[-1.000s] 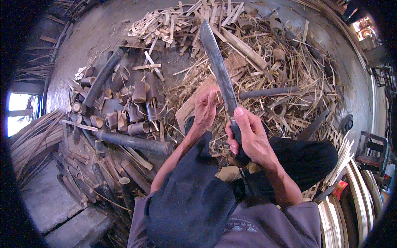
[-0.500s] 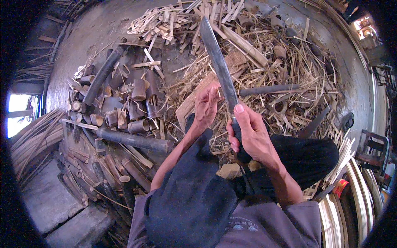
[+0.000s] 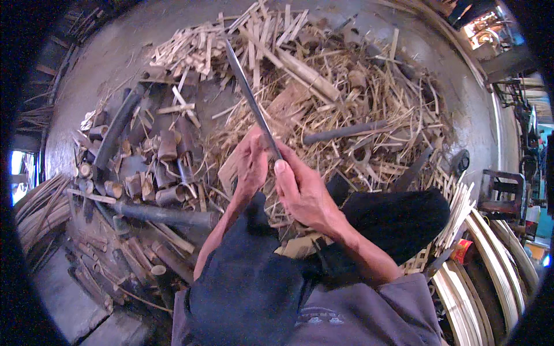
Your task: The person sits on the floor and uses a knife to shave thin strips from a piece of wood. They repeatedly scrape the blade along the wood, producing wood shavings that accumulate on the floor.
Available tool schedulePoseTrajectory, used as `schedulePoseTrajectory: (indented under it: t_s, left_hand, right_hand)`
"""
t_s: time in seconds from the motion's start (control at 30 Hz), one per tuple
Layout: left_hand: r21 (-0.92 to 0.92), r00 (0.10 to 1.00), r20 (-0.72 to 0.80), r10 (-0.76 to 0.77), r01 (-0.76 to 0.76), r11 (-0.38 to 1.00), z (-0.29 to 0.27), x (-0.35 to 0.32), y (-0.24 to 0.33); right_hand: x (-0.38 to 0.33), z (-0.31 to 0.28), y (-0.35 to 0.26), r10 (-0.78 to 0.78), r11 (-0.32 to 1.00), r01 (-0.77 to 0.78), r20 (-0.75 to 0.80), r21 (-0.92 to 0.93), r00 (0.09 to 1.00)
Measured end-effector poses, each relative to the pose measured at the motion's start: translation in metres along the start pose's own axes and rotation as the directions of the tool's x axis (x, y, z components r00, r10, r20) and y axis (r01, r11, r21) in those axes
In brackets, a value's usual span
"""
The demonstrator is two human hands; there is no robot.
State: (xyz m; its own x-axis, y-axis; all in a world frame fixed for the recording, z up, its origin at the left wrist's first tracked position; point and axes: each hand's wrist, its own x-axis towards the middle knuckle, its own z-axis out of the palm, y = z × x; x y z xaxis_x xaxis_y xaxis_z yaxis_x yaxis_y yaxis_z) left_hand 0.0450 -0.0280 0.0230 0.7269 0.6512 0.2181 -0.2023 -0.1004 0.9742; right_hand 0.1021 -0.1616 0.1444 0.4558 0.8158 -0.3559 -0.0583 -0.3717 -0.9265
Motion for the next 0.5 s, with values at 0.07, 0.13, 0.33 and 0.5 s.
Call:
schedulePoseTrajectory:
  t_s: [0.07,0.13,0.33,0.5]
  left_hand:
    - [0.029,0.999,0.030,-0.044,0.044,0.999,-0.005,-0.007,-0.012]
    - [0.195,0.998,0.046,0.036,-0.044,0.980,-0.005,0.007,-0.023]
    - [0.000,1.000,0.006,0.012,-0.012,1.000,-0.003,0.000,-0.009]
    - [-0.049,0.975,-0.031,0.220,-0.221,0.974,0.007,0.007,-0.007]
  right_hand:
    - [-0.004,0.009,0.013,-0.087,0.996,0.088,-0.039,0.020,0.995]
    - [-0.001,0.005,0.015,-0.182,0.982,0.185,-0.080,0.035,0.980]
    - [0.010,0.013,0.021,-0.192,0.981,0.195,-0.100,0.018,0.976]
    - [0.002,0.008,0.017,-0.182,0.982,0.173,-0.132,-0.075,0.974]
